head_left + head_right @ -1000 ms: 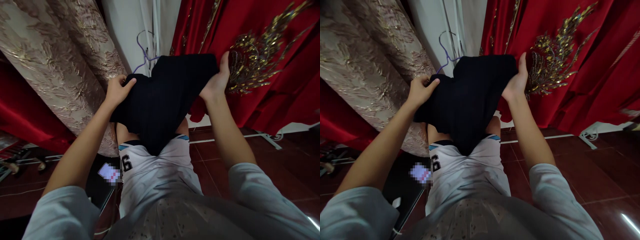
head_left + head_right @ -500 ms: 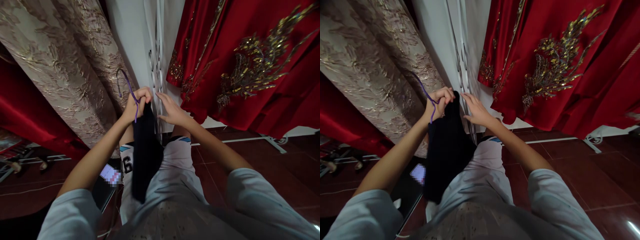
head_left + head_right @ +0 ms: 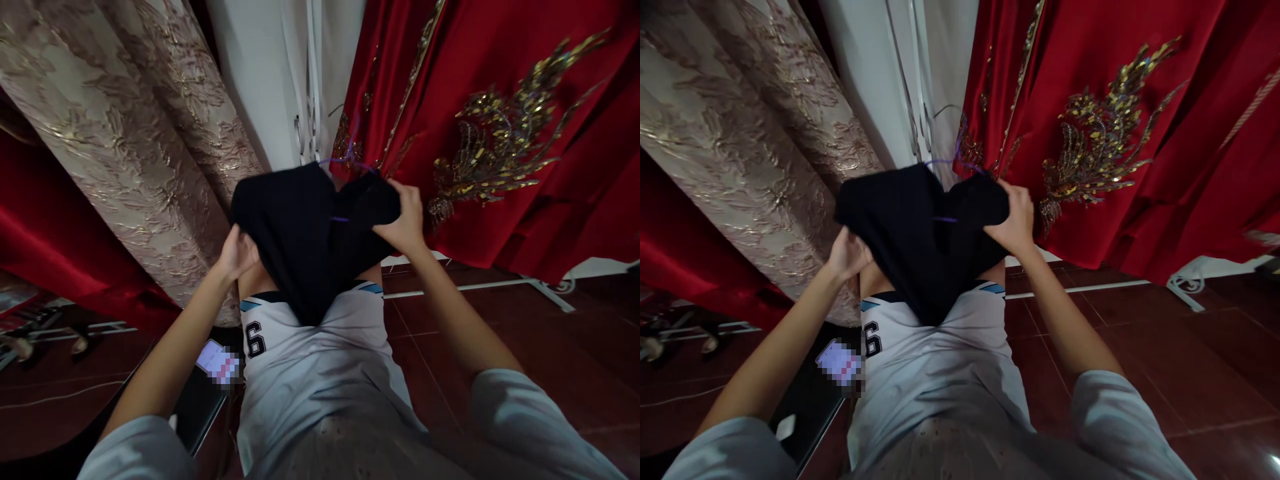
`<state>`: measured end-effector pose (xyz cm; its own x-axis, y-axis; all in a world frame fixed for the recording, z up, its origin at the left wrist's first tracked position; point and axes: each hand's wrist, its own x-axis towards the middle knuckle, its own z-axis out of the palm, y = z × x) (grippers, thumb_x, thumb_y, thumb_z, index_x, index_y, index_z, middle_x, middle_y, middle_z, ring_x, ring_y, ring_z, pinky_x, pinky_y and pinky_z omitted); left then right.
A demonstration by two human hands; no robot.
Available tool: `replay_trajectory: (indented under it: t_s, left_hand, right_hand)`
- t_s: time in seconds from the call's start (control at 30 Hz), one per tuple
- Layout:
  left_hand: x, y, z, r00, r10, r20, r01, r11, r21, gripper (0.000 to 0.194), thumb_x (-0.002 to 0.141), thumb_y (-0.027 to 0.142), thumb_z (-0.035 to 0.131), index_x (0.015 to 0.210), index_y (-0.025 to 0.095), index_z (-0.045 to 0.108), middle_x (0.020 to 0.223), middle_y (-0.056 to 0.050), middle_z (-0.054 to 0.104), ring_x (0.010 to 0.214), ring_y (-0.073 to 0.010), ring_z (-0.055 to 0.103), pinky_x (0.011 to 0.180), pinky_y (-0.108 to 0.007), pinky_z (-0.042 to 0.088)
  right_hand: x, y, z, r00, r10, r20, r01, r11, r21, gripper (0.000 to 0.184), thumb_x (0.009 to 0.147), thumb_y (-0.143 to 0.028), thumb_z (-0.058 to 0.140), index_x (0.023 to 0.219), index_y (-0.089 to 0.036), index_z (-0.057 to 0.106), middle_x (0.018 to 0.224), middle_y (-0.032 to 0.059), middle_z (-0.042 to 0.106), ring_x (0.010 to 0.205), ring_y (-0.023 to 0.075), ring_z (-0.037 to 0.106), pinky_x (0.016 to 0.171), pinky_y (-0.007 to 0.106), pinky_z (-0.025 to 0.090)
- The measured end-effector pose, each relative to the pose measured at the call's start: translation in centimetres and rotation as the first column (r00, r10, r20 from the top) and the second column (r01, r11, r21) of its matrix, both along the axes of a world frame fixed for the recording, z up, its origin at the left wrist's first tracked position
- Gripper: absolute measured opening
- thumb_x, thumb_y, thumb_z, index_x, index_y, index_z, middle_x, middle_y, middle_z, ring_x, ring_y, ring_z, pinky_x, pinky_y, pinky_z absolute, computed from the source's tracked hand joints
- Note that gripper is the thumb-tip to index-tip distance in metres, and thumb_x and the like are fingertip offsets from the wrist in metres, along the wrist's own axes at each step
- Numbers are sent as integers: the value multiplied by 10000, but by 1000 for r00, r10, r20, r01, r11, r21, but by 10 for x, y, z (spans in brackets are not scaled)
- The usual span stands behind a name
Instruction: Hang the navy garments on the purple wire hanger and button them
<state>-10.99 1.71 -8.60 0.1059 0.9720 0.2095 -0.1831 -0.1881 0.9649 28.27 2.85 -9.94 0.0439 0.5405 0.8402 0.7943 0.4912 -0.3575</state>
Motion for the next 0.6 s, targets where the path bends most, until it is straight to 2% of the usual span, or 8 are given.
replay_trajectory:
  t_s: [0.1,0.13,0.2,0.27,0.37,0.43,0.5,0.6]
  left_hand:
    - [-20,-1,-10,973,-197,124,210,972,-102,784,832,892,515,1010,148,688,1011,-163,737,1119,-362,688,932,-477,594]
    - [-21,-1,-12,967,-205,150,220,971,-94,780,832,883,536,1053,151,690,1064,-162,737,1160,-357,675,965,-471,584]
    - [-14,1,-15,973,-152,171,161,986,-38,716,878,801,582,1190,164,679,1216,-147,713,1267,-349,622,1061,-482,536]
    - [-5,3,-20,981,-95,167,92,995,22,690,914,735,603,1327,183,640,1376,-127,645,1377,-354,534,1162,-508,450]
    - [3,6,-29,997,3,81,-12,994,108,641,916,638,680,1381,201,624,1500,-96,553,1482,-347,406,1267,-482,311]
    - [4,7,-38,993,114,18,-115,979,167,603,876,488,785,1387,213,618,1507,-84,546,1493,-323,393,1289,-437,270]
    - [3,6,-45,976,217,5,-214,959,187,640,804,331,851,1384,208,610,1436,-96,602,1439,-310,467,1275,-420,294]
    - [6,1,-53,955,289,61,-295,945,142,602,708,217,863,1270,168,653,1210,-104,705,1280,-292,602,1202,-405,393]
  right_hand:
    - [8,14,32,998,-60,-3,60,998,-15,909,659,-446,779,1479,-215,461,1348,158,496,1258,396,515,1081,615,419]
    - [4,19,44,998,-51,24,52,998,-24,908,671,-459,779,1484,-218,454,1351,158,491,1269,402,504,1090,623,405]
    - [-8,22,67,996,-22,91,27,999,-47,896,692,-468,778,1488,-222,450,1359,158,486,1285,413,484,1098,637,384]
    - [-18,17,83,988,1,151,7,998,-54,877,706,-462,776,1487,-222,457,1366,162,492,1280,416,478,1091,636,384]
    - [-18,-2,90,974,36,226,-28,999,-35,868,720,-452,765,1497,-214,460,1375,164,507,1260,408,484,1075,609,407]
    - [-10,-16,87,958,80,274,-73,997,-35,873,727,-461,752,1510,-215,454,1374,156,517,1253,407,493,1067,595,420]
    - [-3,-25,83,942,126,311,-117,992,-49,873,729,-473,748,1514,-223,459,1366,146,531,1242,410,506,1055,592,433]
    - [0,-29,80,931,161,328,-149,987,-61,874,732,-467,754,1523,-231,468,1364,147,539,1235,417,512,1051,595,436]
